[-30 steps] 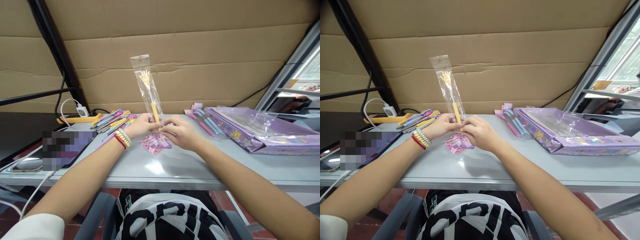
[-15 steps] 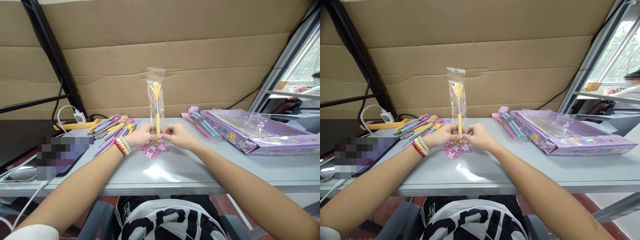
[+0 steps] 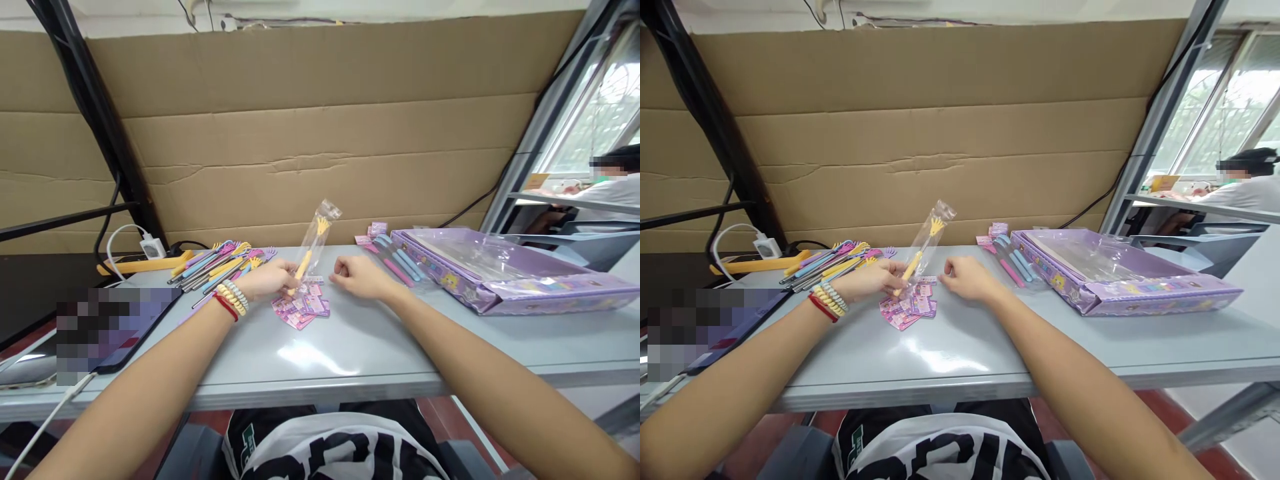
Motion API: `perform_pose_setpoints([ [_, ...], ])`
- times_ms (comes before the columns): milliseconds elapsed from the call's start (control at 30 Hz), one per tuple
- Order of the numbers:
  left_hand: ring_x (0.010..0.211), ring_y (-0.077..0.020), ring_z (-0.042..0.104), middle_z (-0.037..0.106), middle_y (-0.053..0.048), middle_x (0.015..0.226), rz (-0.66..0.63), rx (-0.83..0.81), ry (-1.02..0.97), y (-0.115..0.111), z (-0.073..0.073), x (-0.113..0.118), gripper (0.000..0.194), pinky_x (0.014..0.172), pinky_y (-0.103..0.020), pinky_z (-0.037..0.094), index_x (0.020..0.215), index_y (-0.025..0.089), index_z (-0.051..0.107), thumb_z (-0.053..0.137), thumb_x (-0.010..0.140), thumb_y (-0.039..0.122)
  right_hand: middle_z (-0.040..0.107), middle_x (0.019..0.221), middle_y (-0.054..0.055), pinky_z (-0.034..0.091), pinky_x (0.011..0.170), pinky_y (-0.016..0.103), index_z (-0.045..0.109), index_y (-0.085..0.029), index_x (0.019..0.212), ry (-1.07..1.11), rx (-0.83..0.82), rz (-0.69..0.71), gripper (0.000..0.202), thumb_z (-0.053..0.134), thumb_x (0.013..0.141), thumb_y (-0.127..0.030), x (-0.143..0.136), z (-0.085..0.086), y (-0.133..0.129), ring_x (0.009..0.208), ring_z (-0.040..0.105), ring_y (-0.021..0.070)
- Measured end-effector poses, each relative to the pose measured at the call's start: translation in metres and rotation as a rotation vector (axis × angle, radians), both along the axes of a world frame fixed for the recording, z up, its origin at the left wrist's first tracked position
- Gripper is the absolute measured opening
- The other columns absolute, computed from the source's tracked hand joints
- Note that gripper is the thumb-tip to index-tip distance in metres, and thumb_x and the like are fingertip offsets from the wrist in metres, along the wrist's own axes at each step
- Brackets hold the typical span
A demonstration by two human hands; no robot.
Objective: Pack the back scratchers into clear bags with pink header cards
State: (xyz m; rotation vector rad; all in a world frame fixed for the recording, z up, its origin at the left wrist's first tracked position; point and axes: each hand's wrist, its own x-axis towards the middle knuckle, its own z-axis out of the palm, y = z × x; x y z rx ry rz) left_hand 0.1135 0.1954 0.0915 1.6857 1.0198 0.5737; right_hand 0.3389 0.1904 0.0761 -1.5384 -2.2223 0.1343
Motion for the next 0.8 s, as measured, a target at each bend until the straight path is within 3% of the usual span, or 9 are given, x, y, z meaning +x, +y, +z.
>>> perform_pose_setpoints([
  [133,0.065,-0.0152,0.058,0.060,-0.001,0.066,0.186,0.377,0.255,0.015,0.005,-0.018,0.009,0.061,-0.026,0.046,0.074,0.016,0.057,0.056,0.064,0.016,0.066,0.074,0.003,0.035,0.057,0.024,0.055,-0.018,0.077,0.058,-0.007,-0.024,0.016,0.055,0.080,-0.034,0.010,-0.001,0.009,0.065,0.056,0.0139],
  [333,0.085,-0.0237,0.062,0.072,-0.009,0.093,0.353,0.869,0.695,0.033,0.006,-0.043,0.033,0.074,-0.030,0.044,0.099,0.016,0.069,0.047,0.075,0.021,0.067,0.079,0.003,0.039,0.062,0.024,0.059,-0.018,0.082,0.009,-0.074,0.142,0.013,0.057,0.079,-0.031,0.002,-0.008,0.009,0.069,0.058,0.0142],
  [400,0.086,-0.0230,0.063,0.072,-0.009,0.096,0.341,0.888,0.689,0.034,0.007,-0.046,0.036,0.077,-0.029,0.044,0.102,0.016,0.070,0.046,0.076,0.022,0.068,0.080,0.004,0.039,0.063,0.024,0.060,-0.017,0.083,0.004,-0.076,0.148,0.014,0.057,0.079,-0.031,0.001,-0.008,0.009,0.071,0.058,0.0146],
  [567,0.080,-0.0201,0.064,0.073,-0.004,0.087,0.243,0.703,0.538,0.033,0.009,-0.047,0.035,0.072,-0.027,0.046,0.100,0.017,0.070,0.052,0.074,0.031,0.068,0.081,0.004,0.040,0.063,0.024,0.061,-0.017,0.087,0.025,-0.048,0.078,0.017,0.058,0.080,-0.032,0.009,-0.004,0.012,0.071,0.059,0.0146],
  [633,0.079,-0.0198,0.064,0.073,-0.003,0.085,0.271,0.677,0.519,0.034,0.009,-0.049,0.033,0.070,-0.026,0.046,0.096,0.017,0.070,0.052,0.074,0.032,0.068,0.081,0.005,0.040,0.063,0.024,0.062,-0.016,0.086,0.025,-0.055,0.061,0.017,0.058,0.081,-0.032,0.011,-0.003,0.012,0.071,0.059,0.0146],
  [800,0.080,-0.0214,0.063,0.073,-0.004,0.085,0.325,0.735,0.723,0.039,0.007,-0.053,0.028,0.069,-0.027,0.046,0.091,0.019,0.069,0.048,0.074,0.029,0.069,0.095,0.009,0.043,0.071,0.027,0.063,-0.014,0.107,0.000,-0.055,0.131,0.030,0.053,0.087,-0.034,0.002,-0.012,0.012,0.081,0.061,0.0180],
])
